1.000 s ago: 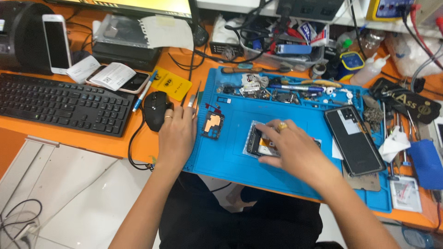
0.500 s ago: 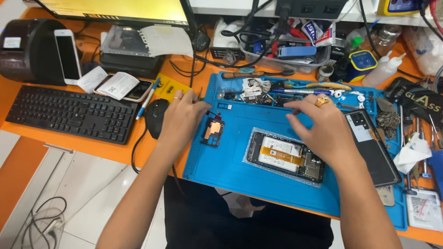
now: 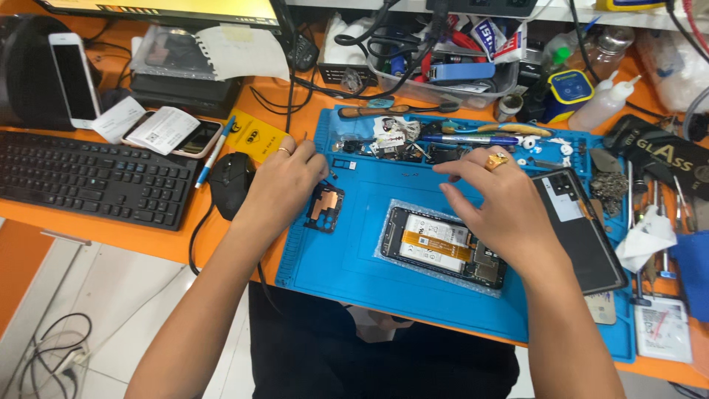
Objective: The person is repairing a smartphone on a blue work mat. They handle the phone's internal components, including the battery and motherboard, and use a screwdriver to manipulate screws. The person also handles a small plastic bag containing parts.
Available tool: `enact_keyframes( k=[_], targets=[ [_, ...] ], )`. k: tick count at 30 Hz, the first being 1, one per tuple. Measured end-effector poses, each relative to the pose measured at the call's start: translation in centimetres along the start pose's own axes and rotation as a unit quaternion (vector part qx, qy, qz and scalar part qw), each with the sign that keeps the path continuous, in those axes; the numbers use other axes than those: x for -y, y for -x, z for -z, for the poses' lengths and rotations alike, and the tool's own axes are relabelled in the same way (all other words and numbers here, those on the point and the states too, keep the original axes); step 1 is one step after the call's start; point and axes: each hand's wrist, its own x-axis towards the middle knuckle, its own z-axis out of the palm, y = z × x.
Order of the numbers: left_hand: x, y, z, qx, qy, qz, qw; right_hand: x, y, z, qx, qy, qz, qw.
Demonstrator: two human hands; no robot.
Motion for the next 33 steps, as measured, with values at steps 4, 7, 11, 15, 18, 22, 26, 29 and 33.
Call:
enact_keyframes(
  k=[4,7,11,15,18,22,26,29,33],
  targets=[
    [0.3,0.1,0.5,0.007,0.001,-0.005,1.000,0.4,-0.2,-0.2,0.012,-0.007,0.001,1.000],
    [0.6,0.1,1.4,0.013,0.018,-0.013,1.000,0.7,-0.3,-0.4,0.025,-0.014,-0.009,1.000],
    [1.0,-0.5,1.1,0.022,-0.015,-0.050,0.998,1.1,-0.5,-0.2,0.040,-0.009,-0.018,0.999],
    [1.3,-1.2,0.4,0.044,-0.025,-0.065,0.997,1.6,-0.7,-0.2,0.050,-0.006,-0.028,0.998],
    [0.7,-2.1,1.1,0.041,-0.072,-0.123,0.989,1.0,-0.6,-0.2,0.049,-0.016,-0.028,0.998],
    [1.0,-2.1,0.6,0.059,-0.096,-0.146,0.983,1.2,-0.5,0.1,0.064,-0.012,-0.033,0.997],
    [1.2,-1.5,2.1,0.064,-0.072,-0.053,0.994,3.6,-1.0,1.8,0.168,-0.026,-0.113,0.979],
    [1.9,-0.1,0.7,0.004,-0.036,0.015,0.999,2.9,-0.8,1.0,0.283,0.024,-0.072,0.956],
    [0.3,0.9,0.9,-0.020,-0.010,0.036,0.999,3.9,-0.2,0.4,0.324,0.070,-0.063,0.941]
  ],
)
